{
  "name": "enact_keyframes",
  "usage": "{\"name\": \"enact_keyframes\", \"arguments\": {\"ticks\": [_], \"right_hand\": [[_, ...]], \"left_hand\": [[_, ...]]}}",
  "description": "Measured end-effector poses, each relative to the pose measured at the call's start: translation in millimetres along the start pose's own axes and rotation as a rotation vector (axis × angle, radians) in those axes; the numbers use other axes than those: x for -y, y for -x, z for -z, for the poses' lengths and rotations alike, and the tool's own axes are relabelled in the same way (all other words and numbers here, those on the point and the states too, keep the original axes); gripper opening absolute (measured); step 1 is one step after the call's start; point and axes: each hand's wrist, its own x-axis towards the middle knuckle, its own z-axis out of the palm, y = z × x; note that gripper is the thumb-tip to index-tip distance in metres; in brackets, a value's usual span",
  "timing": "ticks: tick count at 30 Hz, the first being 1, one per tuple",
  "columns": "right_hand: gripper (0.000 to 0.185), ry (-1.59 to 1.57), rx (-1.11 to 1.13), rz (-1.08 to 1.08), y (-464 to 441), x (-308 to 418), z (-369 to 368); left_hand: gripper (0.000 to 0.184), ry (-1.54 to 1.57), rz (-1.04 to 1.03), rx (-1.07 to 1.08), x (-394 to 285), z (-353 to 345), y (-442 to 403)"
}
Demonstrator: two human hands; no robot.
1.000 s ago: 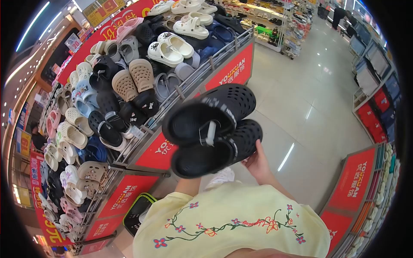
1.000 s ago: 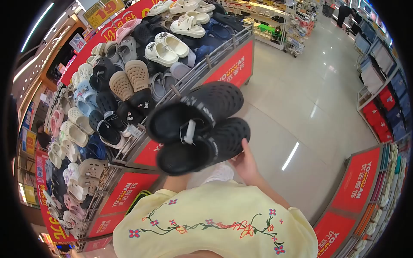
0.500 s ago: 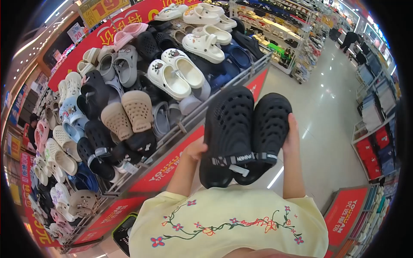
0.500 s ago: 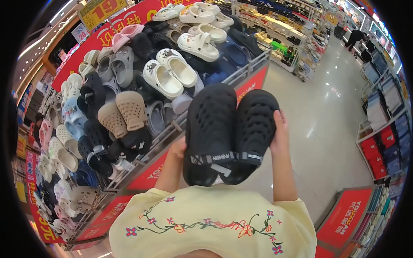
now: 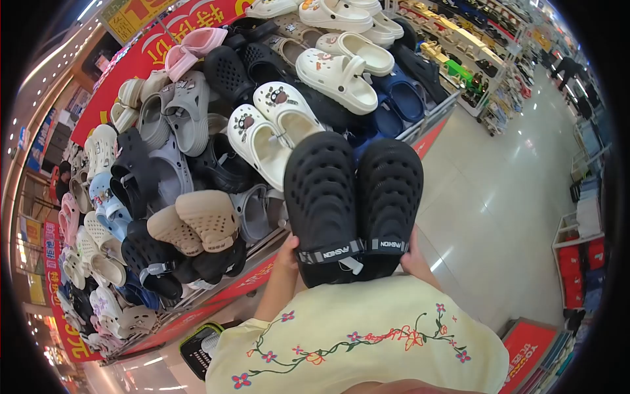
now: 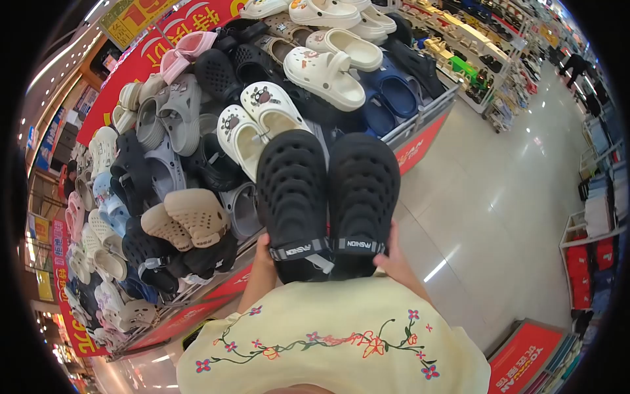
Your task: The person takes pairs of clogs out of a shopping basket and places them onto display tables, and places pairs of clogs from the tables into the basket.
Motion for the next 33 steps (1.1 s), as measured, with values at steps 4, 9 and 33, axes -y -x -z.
{"name": "enact_keyframes", "arguments": {"ticks": [4,9,33], "right_hand": [[0.112,0.252,0.070,-0.020,-76,26,10],[0.072,0.253,0.044,0.196,-216,102,13],[0.071,0.854,0.286,0.951,-542,115,-56]], "left_hand": [[0.072,-0.045,-0.185,-0.068,-18,-6,-56],[0.061,-0.153,-0.471,-0.429,-72,-82,-153],[0.072,-1.919,-0.801,-0.999,-196,-82,-302]]}}
